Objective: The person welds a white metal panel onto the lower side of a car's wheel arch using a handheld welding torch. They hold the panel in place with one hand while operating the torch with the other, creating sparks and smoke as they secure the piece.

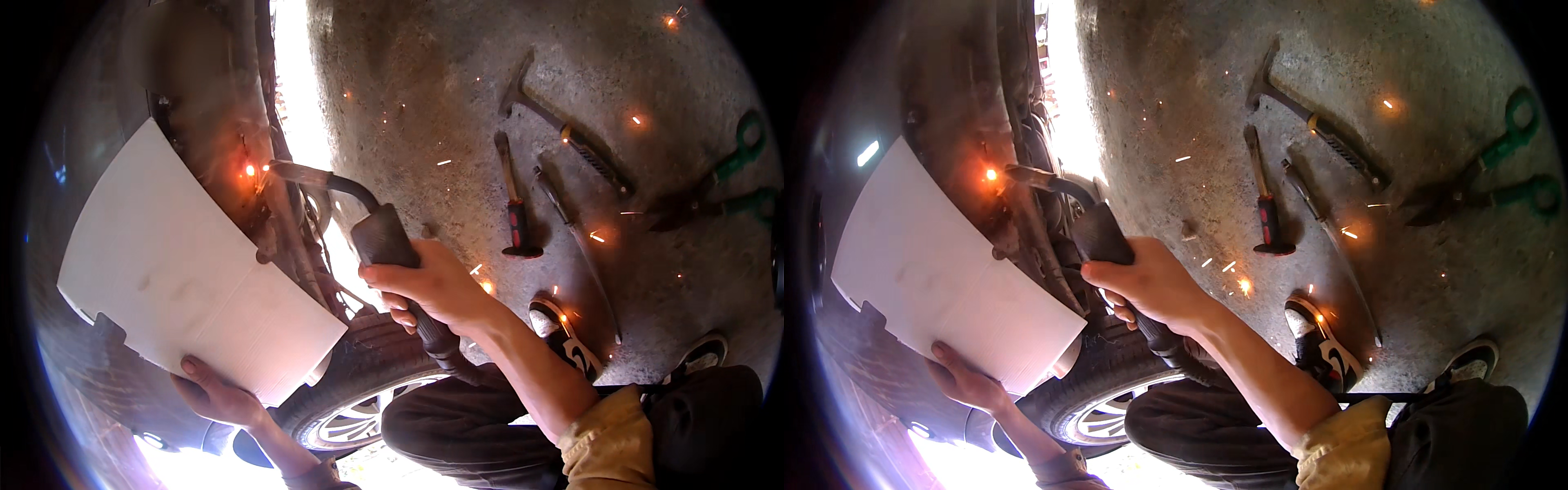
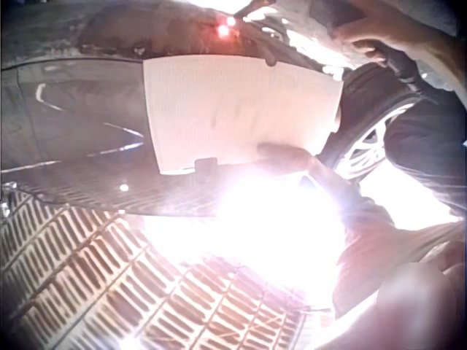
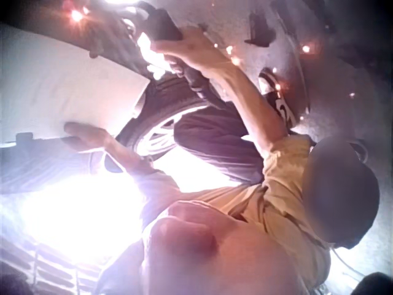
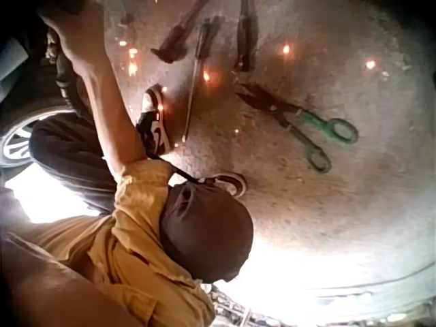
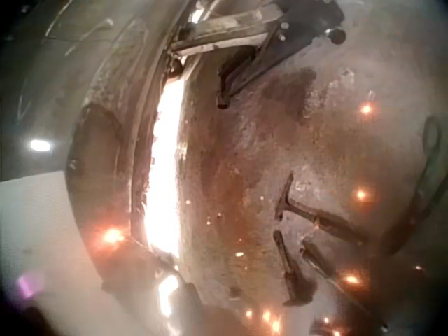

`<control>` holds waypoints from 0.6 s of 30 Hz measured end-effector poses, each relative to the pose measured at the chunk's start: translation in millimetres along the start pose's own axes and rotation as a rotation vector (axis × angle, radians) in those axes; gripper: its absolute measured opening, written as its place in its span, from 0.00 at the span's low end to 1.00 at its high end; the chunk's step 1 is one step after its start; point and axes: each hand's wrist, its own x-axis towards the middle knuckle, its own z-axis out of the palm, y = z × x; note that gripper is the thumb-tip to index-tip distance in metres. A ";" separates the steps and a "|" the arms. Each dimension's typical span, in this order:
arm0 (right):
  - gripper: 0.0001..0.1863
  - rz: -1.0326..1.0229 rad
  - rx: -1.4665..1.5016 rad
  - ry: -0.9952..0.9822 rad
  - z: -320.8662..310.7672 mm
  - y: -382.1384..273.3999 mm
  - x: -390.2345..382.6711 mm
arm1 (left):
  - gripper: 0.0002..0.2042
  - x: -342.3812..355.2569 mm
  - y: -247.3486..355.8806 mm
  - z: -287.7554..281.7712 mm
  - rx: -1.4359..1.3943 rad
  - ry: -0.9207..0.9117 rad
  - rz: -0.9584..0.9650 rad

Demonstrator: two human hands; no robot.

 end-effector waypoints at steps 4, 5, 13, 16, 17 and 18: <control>0.13 0.017 0.085 0.026 -1.4 8.4 -8.8 | 0.37 -0.6 1.9 -3.9 0.029 -0.036 0.002; 0.13 0.008 0.057 0.023 0.0 7.7 -7.5 | 0.37 0.3 -1.5 -4.6 0.034 -0.038 0.002; 0.13 0.010 0.016 0.027 17.8 2.8 8.4 | 0.32 -0.2 -4.1 0.2 -0.009 -0.042 0.036; 0.13 0.017 0.017 0.030 16.8 4.6 7.6 | 0.31 0.3 -3.9 0.2 -0.034 -0.033 0.035; 0.13 0.019 0.018 0.030 16.8 5.0 7.3 | 0.31 0.7 -4.2 -1.0 -0.028 -0.034 0.033; 0.13 0.014 0.016 0.026 16.7 4.8 6.8 | 0.31 1.2 -4.1 -1.8 -0.023 -0.035 0.031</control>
